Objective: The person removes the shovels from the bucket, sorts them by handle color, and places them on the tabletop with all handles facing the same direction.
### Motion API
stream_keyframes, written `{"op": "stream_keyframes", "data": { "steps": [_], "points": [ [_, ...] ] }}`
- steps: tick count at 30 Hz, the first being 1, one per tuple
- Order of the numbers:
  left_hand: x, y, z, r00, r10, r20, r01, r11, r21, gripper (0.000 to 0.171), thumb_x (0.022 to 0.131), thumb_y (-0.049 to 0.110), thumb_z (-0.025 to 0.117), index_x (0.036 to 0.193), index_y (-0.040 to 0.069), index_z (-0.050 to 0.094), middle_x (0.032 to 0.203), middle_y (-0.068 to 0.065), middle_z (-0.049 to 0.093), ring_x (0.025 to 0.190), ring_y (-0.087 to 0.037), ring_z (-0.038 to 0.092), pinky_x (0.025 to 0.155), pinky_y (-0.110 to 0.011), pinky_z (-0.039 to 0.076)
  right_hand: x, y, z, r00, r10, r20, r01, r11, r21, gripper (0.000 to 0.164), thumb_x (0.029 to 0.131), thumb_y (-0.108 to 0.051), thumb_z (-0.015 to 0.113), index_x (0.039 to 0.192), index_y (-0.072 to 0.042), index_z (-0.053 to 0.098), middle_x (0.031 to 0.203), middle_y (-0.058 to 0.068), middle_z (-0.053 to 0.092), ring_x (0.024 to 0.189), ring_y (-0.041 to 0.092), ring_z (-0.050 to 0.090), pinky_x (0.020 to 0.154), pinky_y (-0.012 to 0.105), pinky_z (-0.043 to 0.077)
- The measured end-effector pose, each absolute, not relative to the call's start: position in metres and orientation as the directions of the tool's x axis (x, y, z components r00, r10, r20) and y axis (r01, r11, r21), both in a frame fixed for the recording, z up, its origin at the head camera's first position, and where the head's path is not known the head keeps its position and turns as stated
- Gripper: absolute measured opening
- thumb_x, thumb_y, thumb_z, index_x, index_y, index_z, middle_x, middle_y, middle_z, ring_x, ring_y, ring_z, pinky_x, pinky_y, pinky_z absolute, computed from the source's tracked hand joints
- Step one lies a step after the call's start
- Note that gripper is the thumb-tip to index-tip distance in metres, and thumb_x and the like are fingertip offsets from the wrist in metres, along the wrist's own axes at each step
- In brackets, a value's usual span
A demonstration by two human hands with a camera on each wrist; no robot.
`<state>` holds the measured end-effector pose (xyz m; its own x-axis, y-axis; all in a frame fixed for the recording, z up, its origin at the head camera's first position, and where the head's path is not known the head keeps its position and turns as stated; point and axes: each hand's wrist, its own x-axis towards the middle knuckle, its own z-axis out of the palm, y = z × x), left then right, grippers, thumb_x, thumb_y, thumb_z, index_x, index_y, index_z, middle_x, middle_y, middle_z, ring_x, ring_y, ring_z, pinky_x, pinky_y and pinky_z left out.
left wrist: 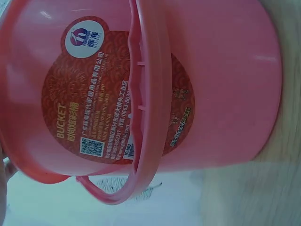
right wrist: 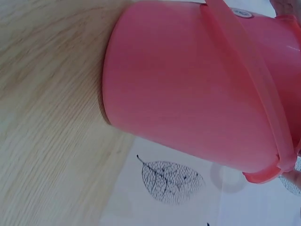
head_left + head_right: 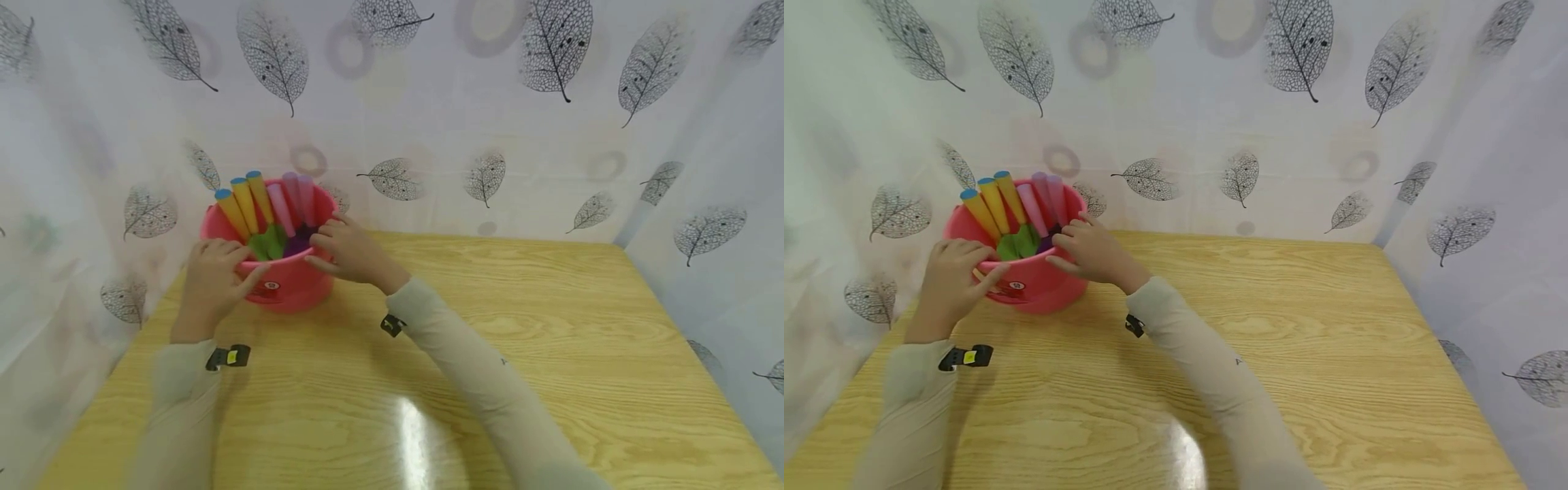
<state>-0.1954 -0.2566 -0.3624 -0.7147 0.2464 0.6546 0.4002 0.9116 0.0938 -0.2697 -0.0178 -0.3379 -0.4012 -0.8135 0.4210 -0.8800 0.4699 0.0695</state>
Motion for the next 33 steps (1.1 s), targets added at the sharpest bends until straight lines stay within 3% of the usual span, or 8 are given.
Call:
{"op": "stream_keyframes", "data": {
  "steps": [6,10,15,22,33],
  "points": [
    [-0.195,-0.245,-0.36,-0.703,0.28,0.653,0.46,0.88,0.118,0.069,0.091,0.064,0.033,0.077,0.004,0.062,0.076,-0.013,0.062,0.081,-0.032,0.053,0.084,-0.049,0.039,-0.273,0.0,-0.339,-0.322,-0.812,0.486,-0.91,0.407,0.079,0.027,0.091,-0.036,0.056,0.09,-0.011,0.067,0.084,0.0,0.066,0.088,0.018,0.059,0.104,0.035,0.039],
    [-0.197,-0.243,-0.359,-0.696,0.296,0.654,0.487,0.864,0.127,0.071,0.091,0.066,0.03,0.079,0.004,0.063,0.08,-0.013,0.064,0.085,-0.033,0.053,0.089,-0.051,0.039,-0.276,0.011,-0.339,-0.297,-0.808,0.509,-0.919,0.386,0.077,0.027,0.089,-0.034,0.057,0.088,-0.009,0.067,0.084,0.001,0.067,0.087,0.019,0.06,0.102,0.034,0.04],
    [-0.2,-0.243,-0.359,-0.686,0.324,0.651,0.504,0.858,0.104,0.08,0.088,0.072,0.024,0.081,0.003,0.064,0.082,-0.015,0.065,0.09,-0.034,0.053,0.095,-0.052,0.037,-0.278,0.026,-0.339,-0.303,-0.807,0.507,-0.922,0.383,0.058,0.027,0.088,-0.034,0.058,0.087,-0.009,0.067,0.086,0.003,0.067,0.09,0.02,0.061,0.104,0.038,0.04],
    [-0.207,-0.234,-0.363,-0.668,0.354,0.655,0.527,0.846,0.08,0.087,0.086,0.075,0.019,0.081,0.0,0.065,0.08,-0.016,0.065,0.087,-0.035,0.053,0.091,-0.051,0.037,-0.279,0.041,-0.34,-0.299,-0.797,0.524,-0.927,0.374,0.04,0.025,0.087,-0.032,0.059,0.087,-0.008,0.067,0.086,0.003,0.067,0.09,0.02,0.06,0.104,0.041,0.04],
    [-0.212,-0.21,-0.367,-0.629,0.373,0.682,0.554,0.831,0.057,0.084,0.087,0.074,0.019,0.079,0.003,0.063,0.077,-0.013,0.063,0.081,-0.031,0.053,0.089,-0.051,0.038,-0.275,0.064,-0.344,-0.316,-0.769,0.556,-0.922,0.387,0.012,0.025,0.085,-0.029,0.061,0.087,-0.005,0.067,0.087,0.006,0.067,0.09,0.023,0.06,0.106,0.043,0.039]
  ]
}}
